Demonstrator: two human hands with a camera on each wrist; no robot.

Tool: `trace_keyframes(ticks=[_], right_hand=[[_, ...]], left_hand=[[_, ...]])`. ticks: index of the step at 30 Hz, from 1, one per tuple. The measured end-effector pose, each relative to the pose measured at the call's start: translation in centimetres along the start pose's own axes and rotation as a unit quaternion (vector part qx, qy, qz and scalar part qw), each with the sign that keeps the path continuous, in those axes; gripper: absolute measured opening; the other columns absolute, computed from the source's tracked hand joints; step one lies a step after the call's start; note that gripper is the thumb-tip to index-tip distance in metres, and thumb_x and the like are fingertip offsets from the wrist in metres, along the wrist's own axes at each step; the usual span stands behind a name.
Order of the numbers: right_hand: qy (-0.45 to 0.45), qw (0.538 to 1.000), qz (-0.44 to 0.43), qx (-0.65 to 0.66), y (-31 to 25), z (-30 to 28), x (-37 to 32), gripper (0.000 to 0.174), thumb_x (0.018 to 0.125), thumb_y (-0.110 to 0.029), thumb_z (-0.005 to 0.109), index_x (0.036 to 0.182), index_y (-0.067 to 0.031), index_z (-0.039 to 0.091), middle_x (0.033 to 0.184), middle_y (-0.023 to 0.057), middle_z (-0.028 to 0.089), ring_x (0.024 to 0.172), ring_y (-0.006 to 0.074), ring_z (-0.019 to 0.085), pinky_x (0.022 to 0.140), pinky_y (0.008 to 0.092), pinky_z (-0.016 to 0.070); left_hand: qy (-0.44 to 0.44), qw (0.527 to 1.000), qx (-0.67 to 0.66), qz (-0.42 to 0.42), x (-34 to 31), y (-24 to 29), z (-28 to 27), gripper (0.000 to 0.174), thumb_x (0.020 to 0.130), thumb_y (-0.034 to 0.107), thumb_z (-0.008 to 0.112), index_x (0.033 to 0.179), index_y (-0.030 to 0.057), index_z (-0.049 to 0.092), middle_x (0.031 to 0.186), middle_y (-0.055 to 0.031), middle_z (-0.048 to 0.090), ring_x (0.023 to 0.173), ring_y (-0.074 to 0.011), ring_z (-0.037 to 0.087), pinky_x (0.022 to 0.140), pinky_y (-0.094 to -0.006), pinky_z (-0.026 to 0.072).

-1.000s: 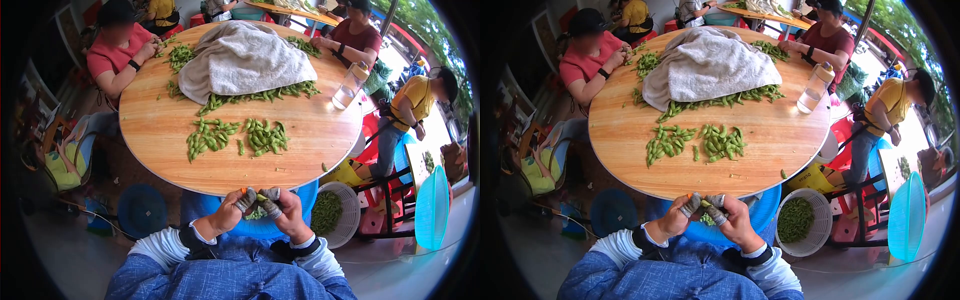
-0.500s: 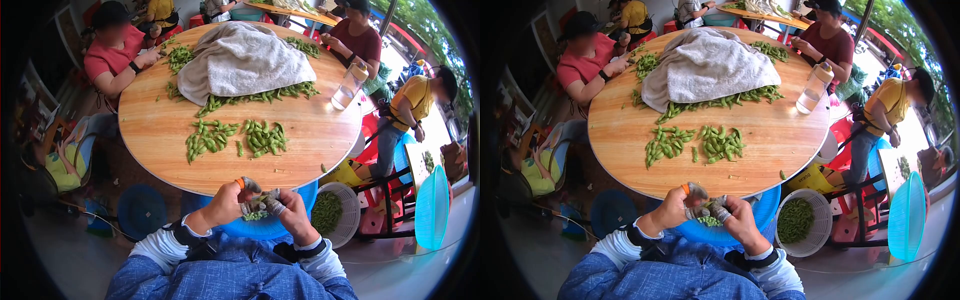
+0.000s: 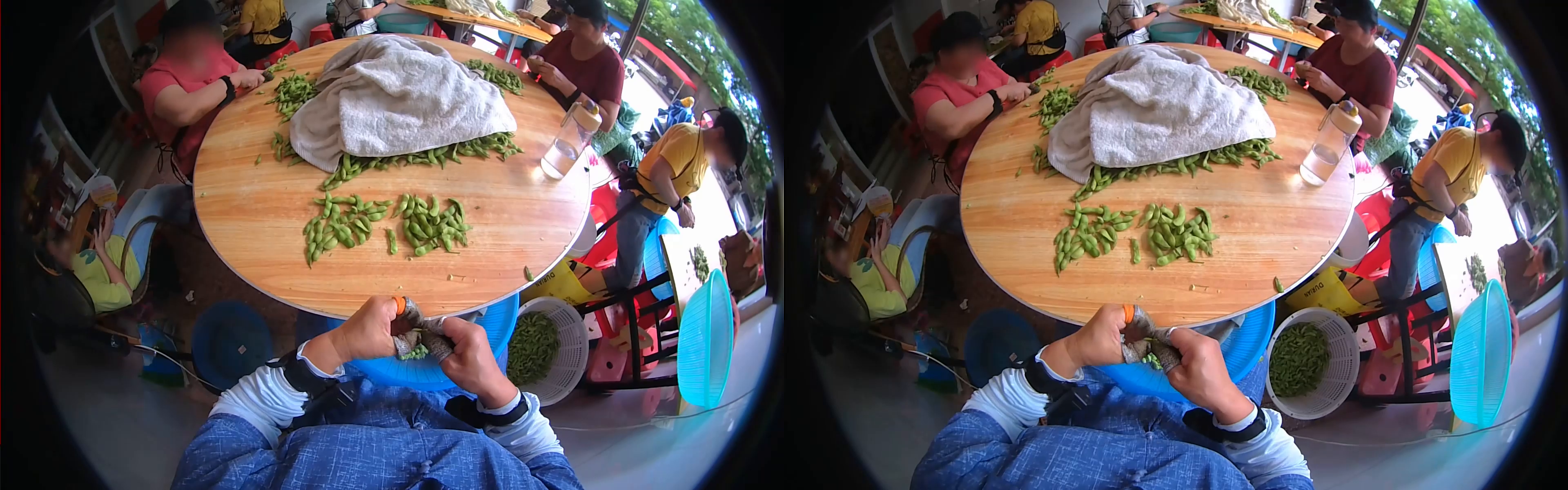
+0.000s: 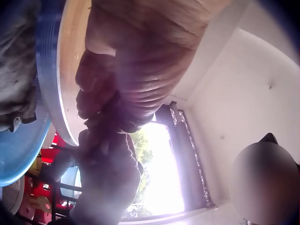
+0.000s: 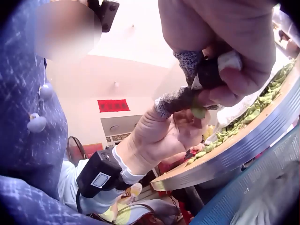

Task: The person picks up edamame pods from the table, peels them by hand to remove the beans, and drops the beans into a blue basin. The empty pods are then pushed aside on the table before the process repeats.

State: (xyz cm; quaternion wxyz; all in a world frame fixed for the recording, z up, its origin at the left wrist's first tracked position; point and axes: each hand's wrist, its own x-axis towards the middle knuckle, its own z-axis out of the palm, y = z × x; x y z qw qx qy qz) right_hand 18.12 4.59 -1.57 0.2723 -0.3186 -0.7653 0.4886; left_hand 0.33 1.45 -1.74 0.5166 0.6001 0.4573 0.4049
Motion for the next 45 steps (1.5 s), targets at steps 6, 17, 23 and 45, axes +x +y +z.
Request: trace_keyframes(ticks=[6, 17, 23, 45], right_hand=[[0.009, 0.999, 0.009, 0.044, -0.5, 0.1, -0.3, 0.007, 0.074, -0.001, 0.056, 0.08, 0.0023, 0.055, 0.068, 0.0098, 0.055, 0.064, 0.0144, 0.053, 0.058, 0.0274, 0.0416], [-0.021, 0.912, 0.17, 0.372, 0.3, -1.3, -0.4, 0.015, 0.082, -0.013, 0.055, 0.091, -0.0011, 0.057, 0.079, -0.0007, 0.058, 0.068, 0.0048, 0.05, 0.059, 0.0182, 0.039], [-0.007, 0.91, 0.153, 0.384, 0.0, -0.3, -0.7, 0.02, 0.08, -0.016, 0.058, 0.092, -0.001, 0.055, 0.078, 0.0003, 0.057, 0.065, 0.0054, 0.048, 0.057, 0.0178, 0.037], [-0.026, 0.9, 0.118, 0.419, 0.2, -0.2, -1.5, 0.022, 0.079, -0.015, 0.059, 0.095, 0.0006, 0.055, 0.083, 0.0024, 0.058, 0.069, 0.0066, 0.05, 0.061, 0.0186, 0.0379]], left_hand=[[0.093, 0.995, -0.004, 0.031, -0.6, -2.2, 0.8, 0.017, 0.07, -0.007, 0.048, 0.085, 0.0005, 0.053, 0.072, 0.0009, 0.051, 0.068, -0.0066, 0.047, 0.062, -0.0208, 0.0403], [0.021, 0.98, 0.192, 0.047, -1.2, -0.7, 1.3, 0.043, 0.066, 0.007, 0.065, 0.105, -0.0015, 0.051, 0.094, -0.0119, 0.058, 0.085, -0.0209, 0.056, 0.076, -0.0282, 0.0425], [0.067, 0.94, 0.309, 0.124, -1.3, -0.8, 1.6, 0.032, 0.06, 0.005, 0.056, 0.092, -0.0029, 0.053, 0.077, -0.0169, 0.056, 0.071, -0.0331, 0.056, 0.061, -0.0373, 0.0455], [-0.043, 0.986, 0.154, 0.041, -1.7, 0.7, 0.6, 0.044, 0.068, 0.016, 0.067, 0.105, -0.0016, 0.051, 0.099, -0.0163, 0.056, 0.089, -0.0283, 0.056, 0.077, -0.0289, 0.0423]])
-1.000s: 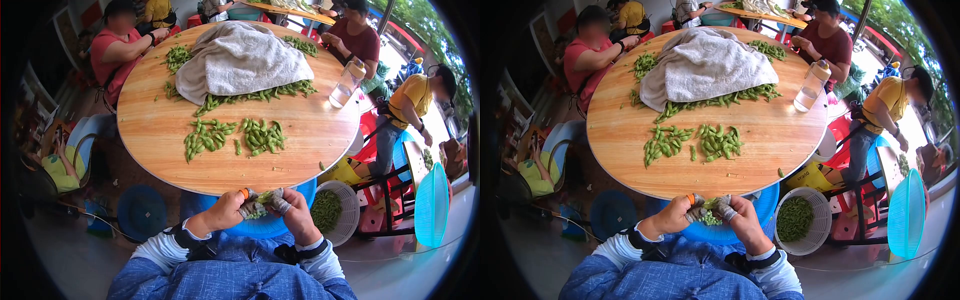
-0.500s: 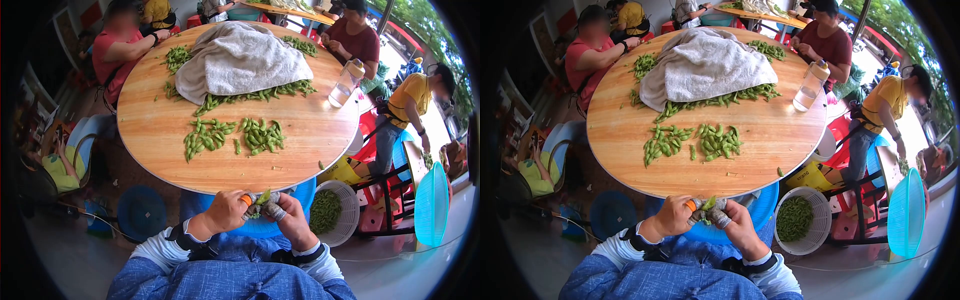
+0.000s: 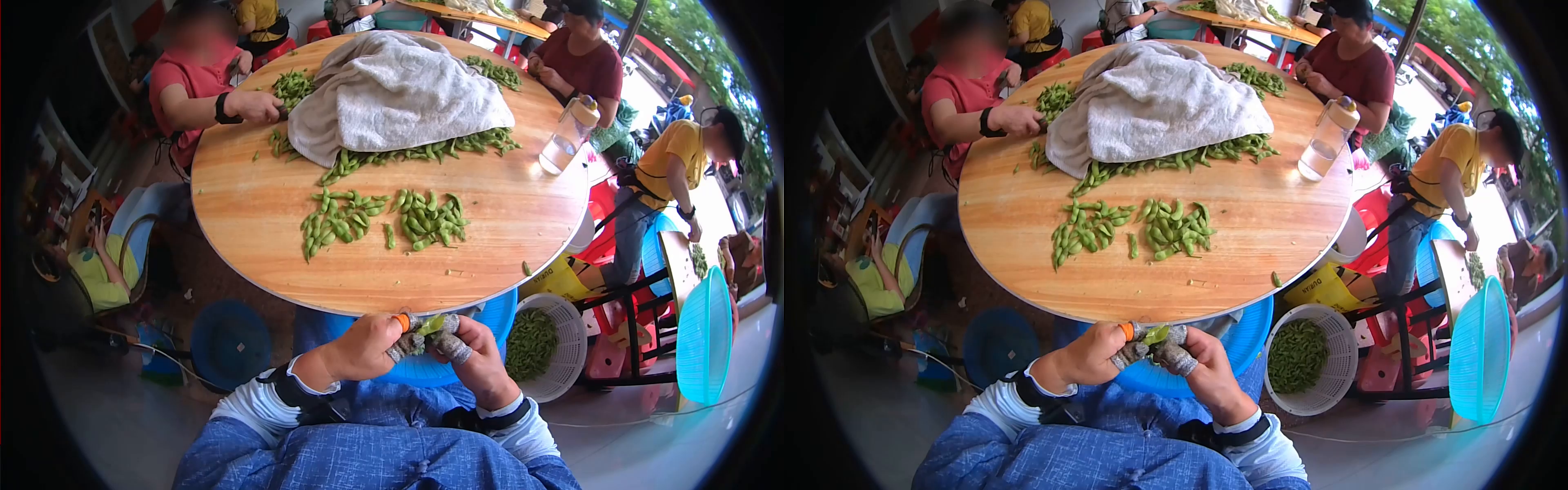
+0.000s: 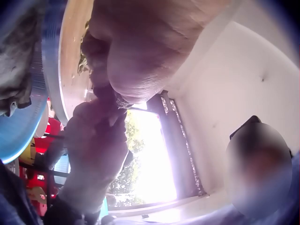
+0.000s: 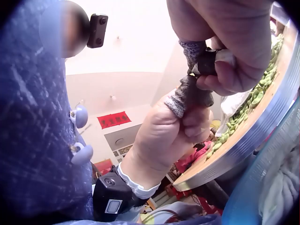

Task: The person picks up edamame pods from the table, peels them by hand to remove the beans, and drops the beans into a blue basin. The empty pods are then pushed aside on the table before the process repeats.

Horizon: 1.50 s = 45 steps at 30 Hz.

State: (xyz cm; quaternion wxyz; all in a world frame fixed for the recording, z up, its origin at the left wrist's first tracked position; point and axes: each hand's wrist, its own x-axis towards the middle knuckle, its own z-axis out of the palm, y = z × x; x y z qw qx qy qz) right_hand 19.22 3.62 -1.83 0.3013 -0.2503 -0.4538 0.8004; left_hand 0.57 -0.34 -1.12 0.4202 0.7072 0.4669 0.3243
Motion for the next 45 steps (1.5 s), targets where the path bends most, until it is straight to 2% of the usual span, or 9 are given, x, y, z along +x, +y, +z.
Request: trace_keyframes(ticks=[3, 9, 15, 21, 24, 33, 39, 42, 45], right_hand=[[-0.035, 0.999, -0.006, 0.017, -0.1, 0.0, -0.2, 0.027, 0.081, -0.014, 0.058, 0.102, 0.0009, 0.051, 0.091, 0.0015, 0.057, 0.077, 0.0065, 0.05, 0.067, 0.02, 0.0399], [-0.053, 0.998, -0.022, -0.016, -0.8, 0.7, -0.4, 0.031, 0.083, -0.009, 0.052, 0.111, 0.0039, 0.044, 0.106, 0.0072, 0.053, 0.097, 0.0134, 0.05, 0.086, 0.0268, 0.0381], [-0.042, 0.998, -0.026, -0.033, -0.7, 1.0, -0.3, 0.03, 0.084, -0.01, 0.052, 0.109, 0.0042, 0.045, 0.105, 0.0069, 0.054, 0.095, 0.0127, 0.05, 0.085, 0.0264, 0.0387], [-0.042, 0.999, -0.019, -0.022, -1.0, 1.1, -0.4, 0.029, 0.084, -0.01, 0.052, 0.109, 0.0039, 0.046, 0.104, 0.0064, 0.054, 0.095, 0.0124, 0.05, 0.084, 0.0259, 0.0391], [-0.049, 0.999, -0.008, -0.014, -1.0, 0.9, -0.5, 0.03, 0.084, -0.011, 0.052, 0.109, 0.0038, 0.046, 0.104, 0.0061, 0.054, 0.095, 0.0123, 0.05, 0.084, 0.0258, 0.0393], [-0.043, 0.999, 0.003, -0.023, -1.0, 0.9, -0.5, 0.027, 0.084, -0.011, 0.053, 0.106, 0.0031, 0.048, 0.1, 0.0048, 0.055, 0.092, 0.0114, 0.051, 0.082, 0.0251, 0.0399], [-0.043, 0.999, 0.003, -0.018, -0.9, 1.1, -0.3, 0.025, 0.083, -0.01, 0.053, 0.105, 0.0027, 0.049, 0.099, 0.0041, 0.055, 0.09, 0.0104, 0.051, 0.081, 0.0247, 0.0398], [-0.038, 0.999, -0.002, -0.03, -0.4, 1.0, -0.2, 0.023, 0.083, -0.008, 0.053, 0.104, 0.0024, 0.049, 0.097, 0.0037, 0.056, 0.089, 0.0104, 0.051, 0.08, 0.0242, 0.0402], [-0.007, 0.996, -0.035, -0.084, -0.1, 1.2, 0.1, 0.022, 0.083, -0.007, 0.053, 0.103, 0.0023, 0.05, 0.095, 0.0032, 0.057, 0.087, 0.0105, 0.052, 0.078, 0.0237, 0.0409]], left_hand=[[0.055, 0.998, -0.01, 0.027, 0.0, 1.0, 0.2, 0.023, 0.064, 0.001, 0.051, 0.087, -0.0042, 0.051, 0.079, -0.0208, 0.054, 0.075, -0.0359, 0.054, 0.064, -0.0388, 0.0431], [0.045, 0.981, 0.183, 0.039, -0.4, 1.7, 0.0, 0.015, 0.062, 0.001, 0.051, 0.076, -0.0053, 0.049, 0.074, -0.0216, 0.053, 0.071, -0.036, 0.053, 0.062, -0.0404, 0.0424], [0.056, 0.982, 0.176, 0.029, -0.3, 2.7, -0.2, 0.015, 0.061, -0.001, 0.05, 0.075, -0.0047, 0.049, 0.072, -0.0212, 0.053, 0.071, -0.0362, 0.053, 0.061, -0.0406, 0.0425], [0.067, 0.992, 0.1, 0.024, -0.5, 1.1, 0.1, 0.019, 0.067, 0.0, 0.051, 0.085, -0.0047, 0.052, 0.076, -0.0215, 0.054, 0.071, -0.0363, 0.054, 0.062, -0.0375, 0.043], [-0.001, 1.0, 0.005, -0.016, -0.2, 1.6, -0.7, 0.028, 0.075, 0.006, 0.053, 0.103, -0.0002, 0.053, 0.09, -0.0143, 0.059, 0.083, -0.0249, 0.057, 0.074, -0.0301, 0.0423], [-0.061, 0.997, -0.002, -0.04, 0.0, 1.6, -1.2, 0.025, 0.077, 0.006, 0.052, 0.102, 0.0018, 0.054, 0.084, -0.0132, 0.06, 0.076, -0.022, 0.058, 0.07, -0.0275, 0.0427], [-0.107, 0.992, -0.026, -0.063, 0.0, 1.1, -1.5, 0.023, 0.077, 0.009, 0.056, 0.099, 0.0008, 0.054, 0.083, -0.0108, 0.06, 0.076, -0.0148, 0.056, 0.07, -0.0264, 0.0422], [-0.08, 0.993, -0.078, -0.035, 0.1, 1.5, -1.4, 0.015, 0.075, 0.006, 0.053, 0.087, -0.0018, 0.054, 0.074, -0.0171, 0.057, 0.068, -0.0239, 0.057, 0.063, -0.0304, 0.0424], [-0.071, 0.991, -0.109, -0.016, 0.3, 0.7, -0.9, 0.016, 0.074, 0.007, 0.055, 0.087, -0.0021, 0.054, 0.078, -0.0155, 0.058, 0.07, -0.0197, 0.056, 0.064, -0.029, 0.0423]])
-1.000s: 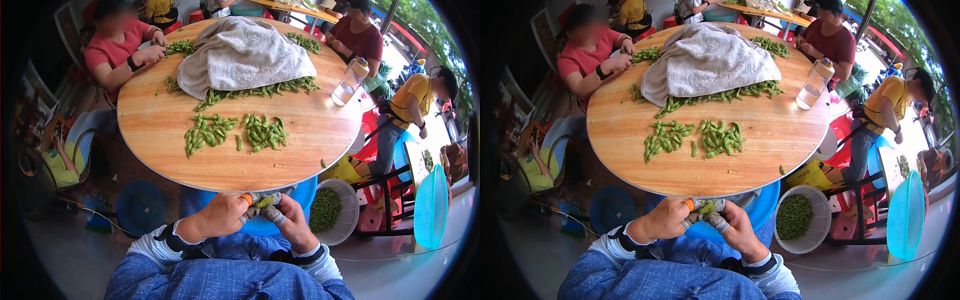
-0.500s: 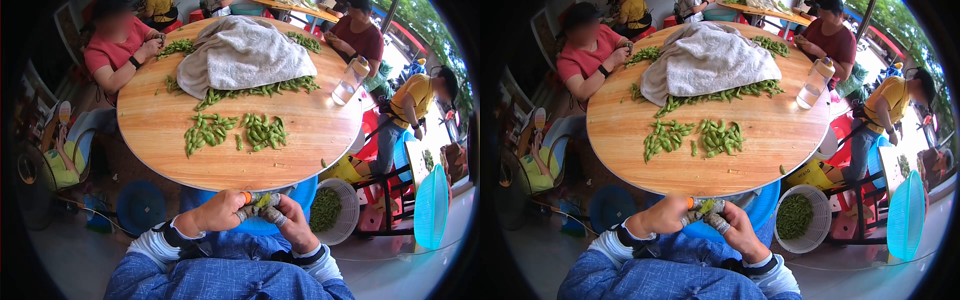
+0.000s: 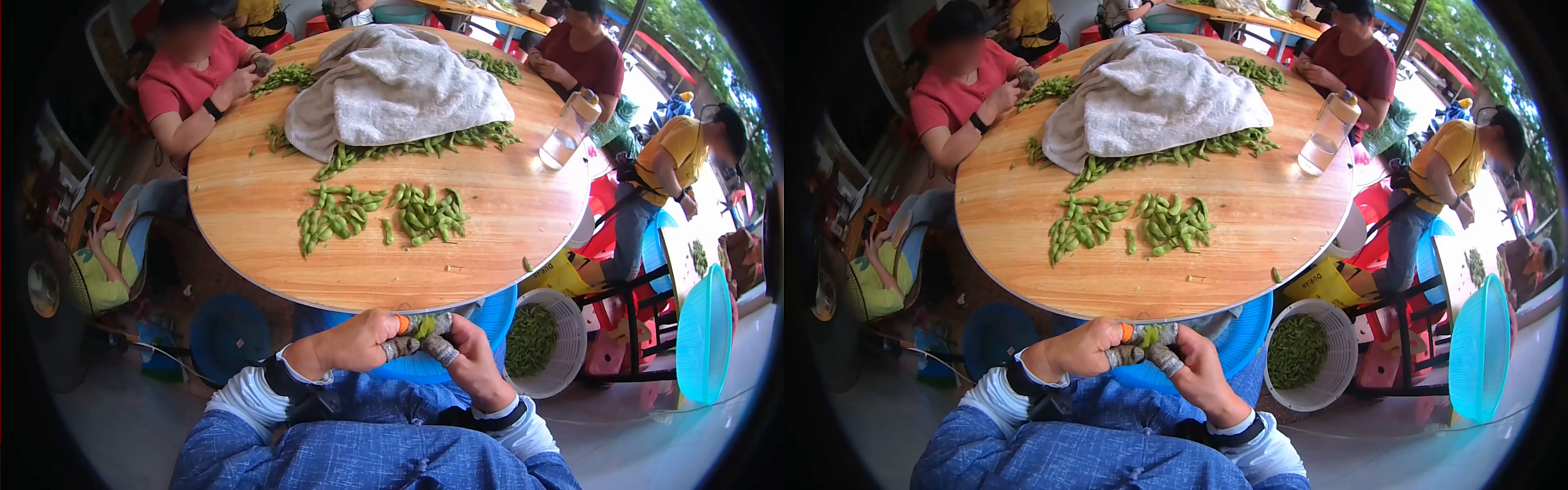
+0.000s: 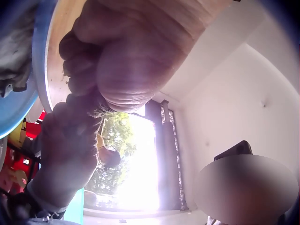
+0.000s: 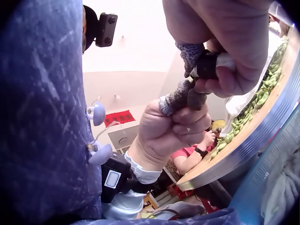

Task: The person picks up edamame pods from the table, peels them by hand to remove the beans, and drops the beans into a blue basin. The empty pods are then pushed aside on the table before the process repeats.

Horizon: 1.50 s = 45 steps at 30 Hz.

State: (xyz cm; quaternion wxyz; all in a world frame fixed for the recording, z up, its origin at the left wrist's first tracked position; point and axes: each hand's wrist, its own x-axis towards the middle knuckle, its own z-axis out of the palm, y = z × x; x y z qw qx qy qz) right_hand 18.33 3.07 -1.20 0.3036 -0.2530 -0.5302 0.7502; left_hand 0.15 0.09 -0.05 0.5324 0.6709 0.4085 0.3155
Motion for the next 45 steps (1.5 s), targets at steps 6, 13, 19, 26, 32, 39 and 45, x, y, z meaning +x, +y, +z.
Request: trace_keyframes(ticks=[6, 13, 19, 26, 32, 39, 45], right_hand=[[0.04, 0.999, 0.005, 0.027, 1.5, -0.9, 0.8, 0.021, 0.081, -0.006, 0.055, 0.101, 0.0024, 0.051, 0.092, 0.0032, 0.057, 0.084, 0.0097, 0.052, 0.076, 0.0231, 0.0416], [0.034, 0.997, -0.015, 0.074, 1.1, -0.2, 0.5, 0.02, 0.081, -0.007, 0.055, 0.099, 0.0026, 0.052, 0.092, 0.0028, 0.057, 0.084, 0.0093, 0.052, 0.076, 0.0223, 0.041], [0.05, 0.994, -0.093, -0.041, 1.0, 0.4, 0.5, 0.017, 0.08, -0.004, 0.055, 0.096, 0.0031, 0.053, 0.085, 0.0031, 0.058, 0.078, 0.0094, 0.052, 0.072, 0.0225, 0.0416], [0.039, 0.982, -0.083, -0.167, 1.1, -0.1, 0.8, 0.011, 0.076, -0.001, 0.057, 0.086, 0.002, 0.055, 0.076, 0.0072, 0.058, 0.07, 0.0119, 0.052, 0.063, 0.025, 0.0425], [0.033, 0.937, -0.134, -0.32, 1.9, -0.5, 0.9, 0.011, 0.068, 0.001, 0.06, 0.075, 0.0013, 0.052, 0.068, 0.0166, 0.053, 0.063, 0.0299, 0.053, 0.056, 0.0333, 0.0422], [0.045, 0.932, -0.151, -0.327, 1.8, -0.1, 0.9, 0.012, 0.066, -0.001, 0.061, 0.073, 0.0015, 0.051, 0.066, 0.0175, 0.051, 0.062, 0.0343, 0.052, 0.055, 0.0355, 0.0417], [0.113, 0.967, -0.036, -0.225, 2.7, -3.6, -1.6, 0.011, 0.079, -0.002, 0.056, 0.089, 0.0017, 0.057, 0.078, 0.0031, 0.058, 0.071, 0.0081, 0.052, 0.062, 0.0227, 0.0438]], left_hand=[[0.11, 0.923, 0.367, -0.032, -0.2, -0.5, 1.1, 0.034, 0.068, 0.006, 0.059, 0.101, -0.0008, 0.052, 0.083, -0.0134, 0.058, 0.074, -0.0261, 0.058, 0.066, -0.0323, 0.0454], [0.234, 0.894, 0.354, 0.146, -0.2, -1.3, 2.3, 0.022, 0.07, 0.005, 0.051, 0.091, -0.001, 0.052, 0.072, -0.0152, 0.055, 0.066, -0.032, 0.055, 0.055, -0.0373, 0.0452], [0.3, 0.952, -0.013, 0.069, 0.8, -2.0, 3.4, 0.013, 0.079, 0.003, 0.048, 0.091, 0.0016, 0.051, 0.069, -0.0073, 0.055, 0.061, -0.018, 0.054, 0.056, -0.0278, 0.0429], [0.152, 0.975, -0.15, -0.057, -0.1, -1.4, 1.9, 0.012, 0.086, 0.013, 0.043, 0.083, 0.0046, 0.051, 0.064, 0.0004, 0.048, 0.054, -0.0047, 0.041, 0.049, -0.0181, 0.0326], [0.158, 0.905, -0.354, -0.177, -0.4, -2.5, 2.1, 0.008, 0.082, 0.009, 0.042, 0.08, 0.0076, 0.05, 0.058, 0.0004, 0.045, 0.049, -0.0053, 0.039, 0.042, -0.0189, 0.0268], [0.168, 0.897, -0.382, -0.144, -0.1, -4.1, 2.5, 0.008, 0.077, 0.005, 0.044, 0.077, 0.0089, 0.051, 0.062, -0.0003, 0.048, 0.051, -0.0076, 0.043, 0.045, -0.0203, 0.0307], [0.13, 0.991, 0.025, -0.008, 0.2, -6.0, 3.7, 0.019, 0.069, 0.001, 0.047, 0.086, 0.0025, 0.055, 0.071, -0.0089, 0.058, 0.065, -0.0202, 0.056, 0.061, -0.0296, 0.0435]])
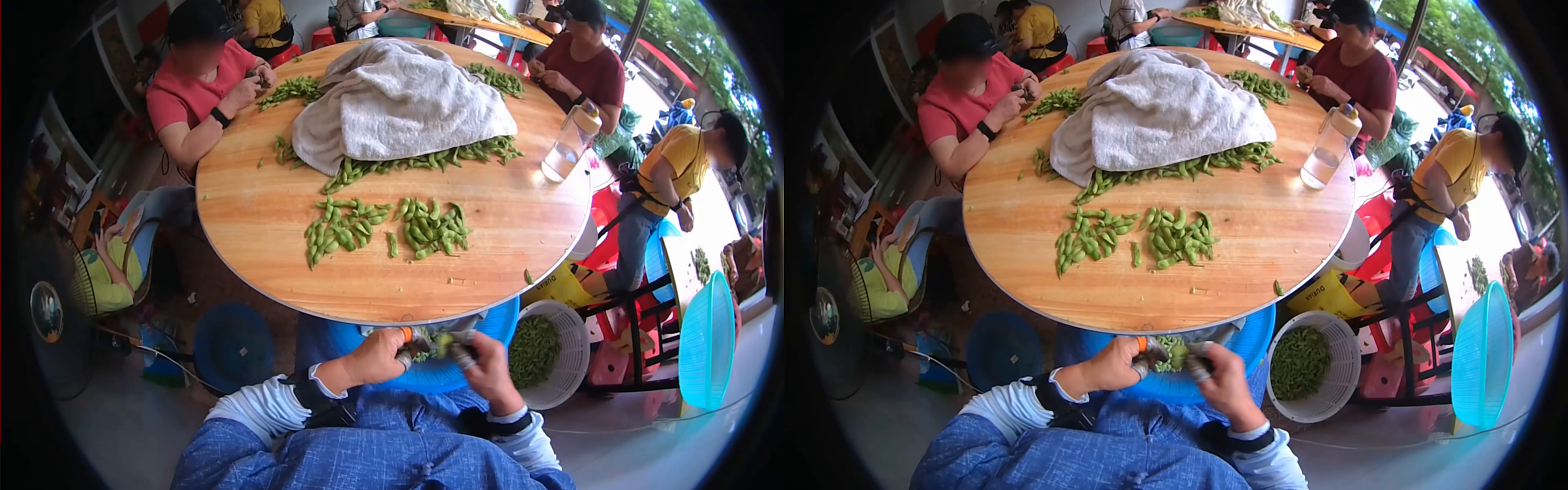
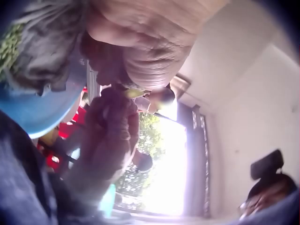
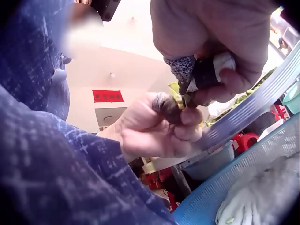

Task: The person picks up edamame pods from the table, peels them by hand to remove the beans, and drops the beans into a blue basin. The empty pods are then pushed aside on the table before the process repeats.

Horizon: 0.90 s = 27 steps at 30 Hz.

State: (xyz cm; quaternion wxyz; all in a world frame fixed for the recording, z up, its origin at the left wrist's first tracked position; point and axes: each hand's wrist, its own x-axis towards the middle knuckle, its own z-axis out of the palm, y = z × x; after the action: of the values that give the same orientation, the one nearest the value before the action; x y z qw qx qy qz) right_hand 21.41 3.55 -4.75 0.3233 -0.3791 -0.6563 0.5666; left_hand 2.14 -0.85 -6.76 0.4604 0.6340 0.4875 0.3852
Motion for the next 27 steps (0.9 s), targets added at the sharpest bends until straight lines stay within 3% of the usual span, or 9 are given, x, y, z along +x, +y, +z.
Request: trace_keyframes(ticks=[2, 5, 10, 15, 17, 20, 24, 25, 27], right_hand=[[0.07, 0.997, 0.013, 0.034, 1.8, -2.6, -0.7, 0.009, 0.081, -0.004, 0.055, 0.086, 0.0019, 0.057, 0.076, 0.0038, 0.058, 0.067, 0.0089, 0.052, 0.062, 0.0203, 0.0432], [0.172, 0.974, 0.107, 0.106, 2.3, -5.9, -1.8, 0.01, 0.08, -0.012, 0.053, 0.076, -0.0029, 0.055, 0.068, 0.0021, 0.056, 0.058, 0.0056, 0.047, 0.052, 0.0171, 0.0356], [0.184, 0.963, 0.106, 0.164, 0.7, -5.8, -1.7, 0.008, 0.077, -0.012, 0.053, 0.075, -0.0043, 0.054, 0.065, 0.0016, 0.054, 0.053, 0.005, 0.044, 0.048, 0.0172, 0.0328], [0.19, 0.965, 0.073, 0.163, 1.3, -5.7, -0.7, 0.008, 0.08, -0.011, 0.052, 0.079, -0.0036, 0.056, 0.068, 0.0016, 0.056, 0.055, 0.0055, 0.047, 0.048, 0.0179, 0.0354], [0.337, 0.907, 0.027, 0.253, 1.8, -7.7, -0.3, 0.011, 0.082, -0.014, 0.05, 0.079, -0.0052, 0.056, 0.067, 0.0014, 0.055, 0.054, 0.0069, 0.047, 0.045, 0.0173, 0.0349], [0.402, 0.779, 0.073, 0.476, 4.3, -12.5, -0.9, 0.013, 0.084, -0.017, 0.048, 0.089, -0.0073, 0.054, 0.069, 0.0011, 0.054, 0.055, 0.0092, 0.049, 0.041, 0.0166, 0.0334], [0.345, 0.824, 0.091, 0.439, 3.9, -10.4, -0.7, 0.011, 0.082, -0.013, 0.05, 0.09, -0.006, 0.053, 0.07, 0.0012, 0.053, 0.058, 0.0086, 0.051, 0.042, 0.0162, 0.0336], [0.388, 0.83, 0.099, 0.389, 2.1, -8.4, 0.0, 0.012, 0.08, -0.009, 0.051, 0.091, -0.0048, 0.053, 0.071, 0.0011, 0.054, 0.058, 0.007, 0.05, 0.043, 0.0158, 0.0327], [0.323, 0.878, 0.102, 0.34, 1.7, -6.7, 0.0, 0.014, 0.081, -0.009, 0.052, 0.093, -0.0034, 0.054, 0.071, 0.001, 0.054, 0.058, 0.0058, 0.049, 0.043, 0.0157, 0.0315]], left_hand=[[-0.062, 0.995, 0.071, -0.045, -0.2, -0.2, 0.1, 0.026, 0.066, 0.001, 0.048, 0.091, 0.0029, 0.057, 0.077, -0.0172, 0.059, 0.071, -0.0273, 0.058, 0.065, -0.0316, 0.0449], [-0.083, 0.993, 0.078, -0.028, -0.5, -0.9, 0.4, 0.028, 0.065, 0.001, 0.048, 0.09, 0.0029, 0.058, 0.079, -0.0176, 0.059, 0.072, -0.0291, 0.058, 0.066, -0.0323, 0.0453], [-0.084, 0.993, -0.059, -0.06, 0.6, 3.1, -0.8, 0.021, 0.073, -0.007, 0.047, 0.09, -0.0008, 0.057, 0.081, -0.0059, 0.059, 0.076, -0.0103, 0.053, 0.069, -0.0234, 0.0431], [0.011, 0.999, 0.031, -0.021, 1.6, 4.4, -2.4, 0.019, 0.075, -0.007, 0.045, 0.089, -0.0015, 0.057, 0.077, -0.0041, 0.058, 0.07, -0.0089, 0.051, 0.065, -0.0222, 0.0429], [0.042, 0.998, 0.032, -0.014, 1.7, 3.8, -3.7, 0.018, 0.076, -0.006, 0.046, 0.09, -0.0016, 0.057, 0.076, -0.0044, 0.058, 0.068, -0.0086, 0.051, 0.064, -0.0218, 0.043], [0.119, 0.982, 0.143, -0.025, 3.1, 3.9, -5.8, 0.018, 0.075, -0.004, 0.048, 0.091, -0.0022, 0.057, 0.072, -0.0083, 0.057, 0.065, -0.0118, 0.053, 0.06, -0.0237, 0.0433], [0.142, 0.93, 0.326, 0.096, 7.7, 2.4, -8.1, 0.014, 0.073, 0.003, 0.051, 0.085, -0.0008, 0.057, 0.077, -0.0143, 0.055, 0.072, -0.0297, 0.055, 0.063, -0.0355, 0.0448], [0.121, 0.914, 0.373, 0.105, 8.9, 1.1, -8.5, 0.012, 0.072, 0.004, 0.051, 0.083, -0.0004, 0.056, 0.078, -0.014, 0.053, 0.074, -0.0302, 0.054, 0.064, -0.0367, 0.0443], [0.077, 0.875, 0.462, 0.123, 10.7, -0.3, -9.2, 0.01, 0.071, 0.006, 0.051, 0.078, 0.0004, 0.055, 0.079, -0.0136, 0.05, 0.078, -0.0311, 0.052, 0.067, -0.039, 0.0432]])
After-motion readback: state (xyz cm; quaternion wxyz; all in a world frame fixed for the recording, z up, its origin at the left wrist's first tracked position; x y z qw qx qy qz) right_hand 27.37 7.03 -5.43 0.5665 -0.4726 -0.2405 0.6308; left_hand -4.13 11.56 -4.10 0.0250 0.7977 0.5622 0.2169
